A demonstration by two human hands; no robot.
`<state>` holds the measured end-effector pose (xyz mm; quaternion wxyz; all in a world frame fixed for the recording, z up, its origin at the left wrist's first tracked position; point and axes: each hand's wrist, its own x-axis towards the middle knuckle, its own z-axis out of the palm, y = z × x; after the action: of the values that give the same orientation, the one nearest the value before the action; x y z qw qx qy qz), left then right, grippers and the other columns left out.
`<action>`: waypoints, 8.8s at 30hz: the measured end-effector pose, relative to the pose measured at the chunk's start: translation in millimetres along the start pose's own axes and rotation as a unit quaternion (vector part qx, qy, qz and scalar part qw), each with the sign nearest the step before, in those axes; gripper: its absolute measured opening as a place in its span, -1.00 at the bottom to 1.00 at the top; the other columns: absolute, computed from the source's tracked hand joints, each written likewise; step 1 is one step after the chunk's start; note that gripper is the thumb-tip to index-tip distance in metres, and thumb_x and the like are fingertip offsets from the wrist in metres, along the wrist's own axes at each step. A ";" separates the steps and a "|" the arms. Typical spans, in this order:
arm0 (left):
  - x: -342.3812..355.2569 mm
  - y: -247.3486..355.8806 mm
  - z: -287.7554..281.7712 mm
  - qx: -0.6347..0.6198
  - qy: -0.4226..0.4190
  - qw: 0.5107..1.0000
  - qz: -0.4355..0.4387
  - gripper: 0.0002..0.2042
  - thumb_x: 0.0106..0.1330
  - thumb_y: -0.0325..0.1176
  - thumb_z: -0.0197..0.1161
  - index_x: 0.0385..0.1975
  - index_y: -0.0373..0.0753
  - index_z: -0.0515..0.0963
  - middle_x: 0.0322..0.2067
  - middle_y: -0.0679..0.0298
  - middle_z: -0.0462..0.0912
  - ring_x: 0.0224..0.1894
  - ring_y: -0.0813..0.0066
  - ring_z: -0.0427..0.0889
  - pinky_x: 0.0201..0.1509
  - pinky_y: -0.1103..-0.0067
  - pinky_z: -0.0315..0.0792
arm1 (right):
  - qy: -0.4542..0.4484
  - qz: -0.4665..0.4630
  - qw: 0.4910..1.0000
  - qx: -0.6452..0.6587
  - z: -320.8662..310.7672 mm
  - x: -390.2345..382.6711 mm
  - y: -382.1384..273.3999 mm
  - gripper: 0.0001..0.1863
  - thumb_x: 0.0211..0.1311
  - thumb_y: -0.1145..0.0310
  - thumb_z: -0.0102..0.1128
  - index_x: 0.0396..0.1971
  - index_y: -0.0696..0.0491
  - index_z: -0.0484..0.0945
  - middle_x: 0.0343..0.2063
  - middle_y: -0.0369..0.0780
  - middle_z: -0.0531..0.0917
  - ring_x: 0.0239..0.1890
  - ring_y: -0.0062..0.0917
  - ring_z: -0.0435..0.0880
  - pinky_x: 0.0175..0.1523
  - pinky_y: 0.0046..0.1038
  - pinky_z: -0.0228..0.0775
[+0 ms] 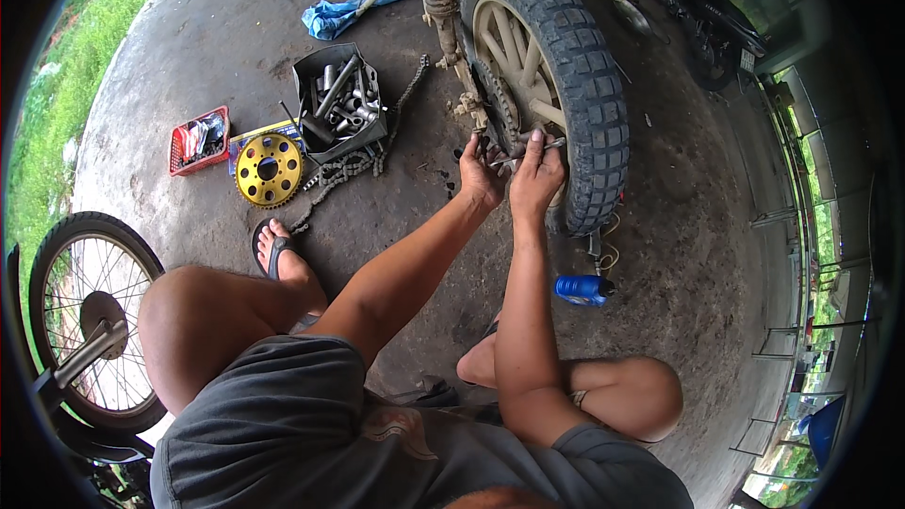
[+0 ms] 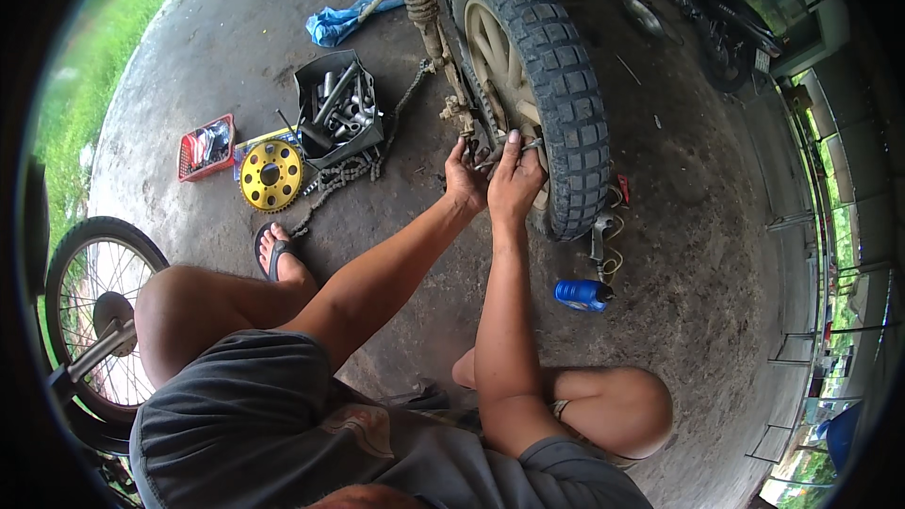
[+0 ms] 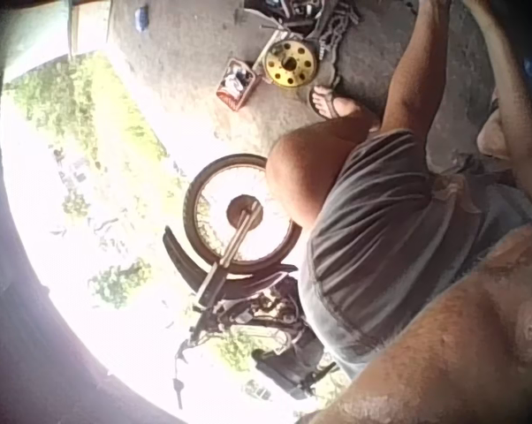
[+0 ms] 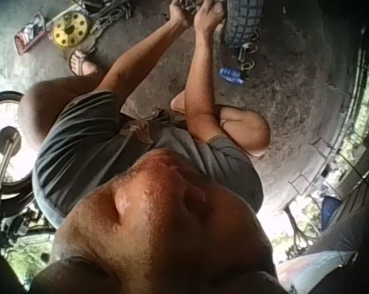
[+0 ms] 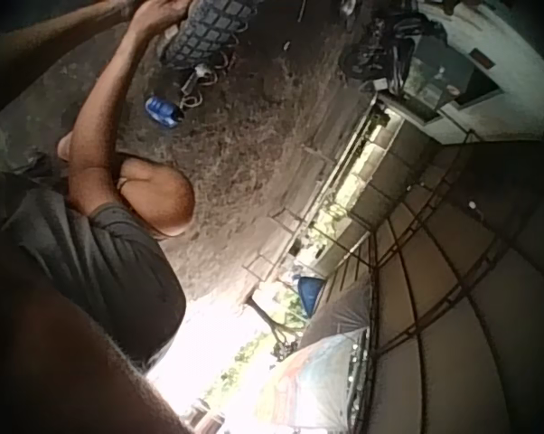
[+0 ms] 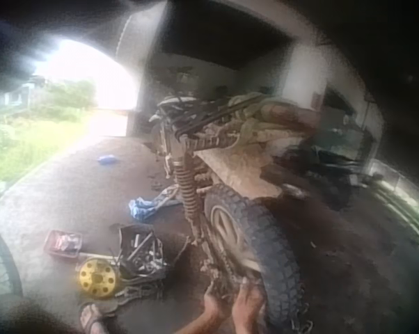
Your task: Repairing a motorcycle rear wheel and sprocket assembly using a hammer and wrenches.
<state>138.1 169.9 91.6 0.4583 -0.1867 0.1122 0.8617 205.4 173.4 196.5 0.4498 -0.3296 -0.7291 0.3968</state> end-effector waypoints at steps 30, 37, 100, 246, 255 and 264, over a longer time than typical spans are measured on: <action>12.9 0.3 -13.0 0.021 -0.033 0.999 -0.018 -0.42 0.66 0.12 -0.21 0.22 -0.24 0.53 0.19 0.02 0.67 0.28 0.02 0.61 0.49 0.08 0.37 | 0.013 -0.042 0.999 0.001 3.2 2.5 9.9 -0.55 0.67 0.09 0.06 -0.34 0.16 0.59 -0.57 -0.33 0.58 -0.56 -0.67 0.47 -0.46 -0.49 0.26; 7.8 0.0 -8.7 0.005 -0.012 0.999 -0.046 -0.53 0.64 0.09 -0.12 0.08 -0.21 0.51 0.12 0.09 0.64 0.22 0.05 0.62 0.45 0.07 0.39 | 0.020 -0.063 0.998 -0.004 4.8 4.2 14.3 -0.55 0.67 0.08 0.06 -0.32 0.16 0.60 -0.57 -0.35 0.58 -0.56 -0.67 0.47 -0.48 -0.49 0.26; 2.3 53.9 -19.9 0.377 0.016 0.926 0.022 -0.63 0.36 -0.05 0.50 0.01 -0.10 0.61 -0.13 0.39 0.71 -0.09 0.49 0.60 0.10 0.35 0.38 | 0.017 -0.043 0.999 0.004 1.5 4.8 18.6 -0.56 0.67 0.07 0.06 -0.33 0.14 0.57 -0.56 -0.37 0.57 -0.57 -0.69 0.45 -0.48 -0.53 0.23; -23.3 67.0 -23.0 0.366 -0.009 0.930 0.041 -0.74 0.40 -0.15 0.48 -0.19 -0.23 0.70 -0.33 0.34 0.73 -0.36 0.53 0.67 -0.24 0.51 0.55 | 0.184 0.370 0.814 0.409 12.6 -1.6 91.4 -0.64 0.67 0.12 -0.20 -0.26 0.08 0.38 -0.46 -0.21 0.58 -0.51 -0.46 0.50 -0.33 -0.38 0.41; -31.4 71.3 -18.9 0.582 0.007 0.798 0.153 -0.55 0.28 -0.03 0.56 -0.19 -0.39 0.75 -0.28 0.21 0.80 -0.20 0.49 0.70 -0.08 0.46 0.55 | 0.209 0.480 0.772 0.360 16.4 9.6 122.5 -0.47 0.74 -0.09 -0.34 -0.33 0.00 0.39 -0.55 -0.32 0.46 -0.65 -0.56 0.34 -0.50 -0.46 0.21; -36.2 74.1 -5.0 0.646 0.050 0.744 0.165 -0.56 0.23 -0.10 0.60 -0.23 -0.45 0.77 -0.26 0.12 0.84 -0.21 0.49 0.72 -0.04 0.47 0.56 | 0.226 0.470 0.804 0.284 21.1 17.7 136.0 -0.61 0.66 -0.06 0.01 -0.14 0.00 0.43 -0.47 -0.28 0.50 -0.63 -0.56 0.29 -0.53 -0.45 0.14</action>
<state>96.0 99.9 104.0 0.3141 0.1330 0.6935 0.6346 196.2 245.9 78.5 0.4335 -0.5697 -0.2170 0.6636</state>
